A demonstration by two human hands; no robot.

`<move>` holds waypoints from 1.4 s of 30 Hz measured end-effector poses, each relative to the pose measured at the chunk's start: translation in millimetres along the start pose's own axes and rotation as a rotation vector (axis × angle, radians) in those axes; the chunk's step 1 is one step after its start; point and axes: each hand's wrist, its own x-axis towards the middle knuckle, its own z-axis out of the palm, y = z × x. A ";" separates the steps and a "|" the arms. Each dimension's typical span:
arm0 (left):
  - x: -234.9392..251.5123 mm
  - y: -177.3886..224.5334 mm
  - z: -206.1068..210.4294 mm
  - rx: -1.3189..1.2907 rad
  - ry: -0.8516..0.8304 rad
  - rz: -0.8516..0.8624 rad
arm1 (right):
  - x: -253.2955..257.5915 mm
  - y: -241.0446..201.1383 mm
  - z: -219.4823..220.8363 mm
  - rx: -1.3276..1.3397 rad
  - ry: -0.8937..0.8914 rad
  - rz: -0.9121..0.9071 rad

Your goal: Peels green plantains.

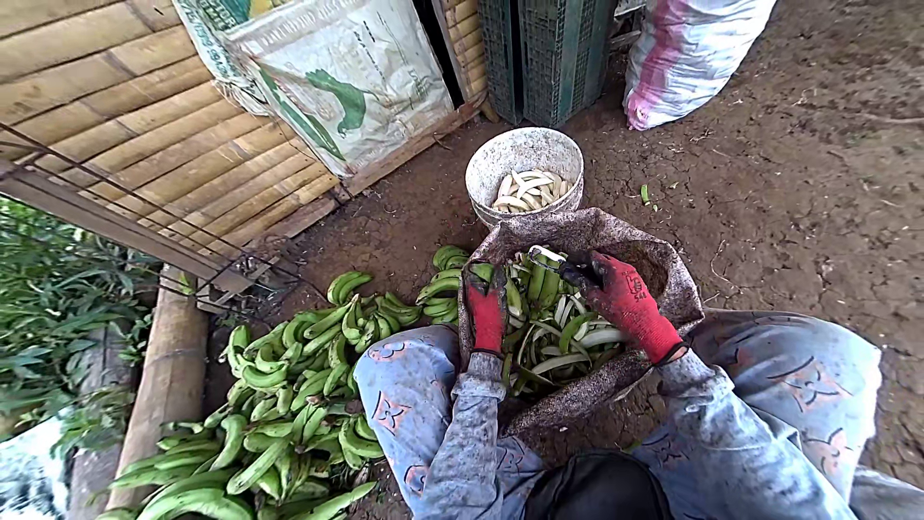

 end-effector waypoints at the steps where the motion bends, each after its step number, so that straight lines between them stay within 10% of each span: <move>1: 4.1 12.1 -3.1 -0.143 0.003 0.046 | 0.1 0.8 -1.8 0.034 0.046 -0.016; 7: 23.5 78.2 -29.7 -0.368 -0.304 0.017 | 0.0 -8.6 -0.3 0.136 0.164 -0.137; 16: -21.2 65.8 -24.7 -0.448 -0.292 0.020 | -7.4 -20.2 30.3 -0.020 0.060 -0.383; 24: -19.4 38.8 -9.0 -0.600 -0.394 -0.176 | 15.6 0.3 -13.7 -0.029 0.302 -0.074; 30: -5.7 43.7 -16.9 -0.737 -0.420 -0.150 | -2.6 -19.6 23.2 0.135 -0.091 -0.302; 33: -15.2 32.2 -10.9 -0.609 -0.506 -0.198 | 10.5 -6.7 19.5 -0.118 0.134 -0.222; 42: -1.5 33.6 -16.1 -0.552 -0.291 0.004 | -15.3 -23.3 29.9 -0.021 0.018 -0.287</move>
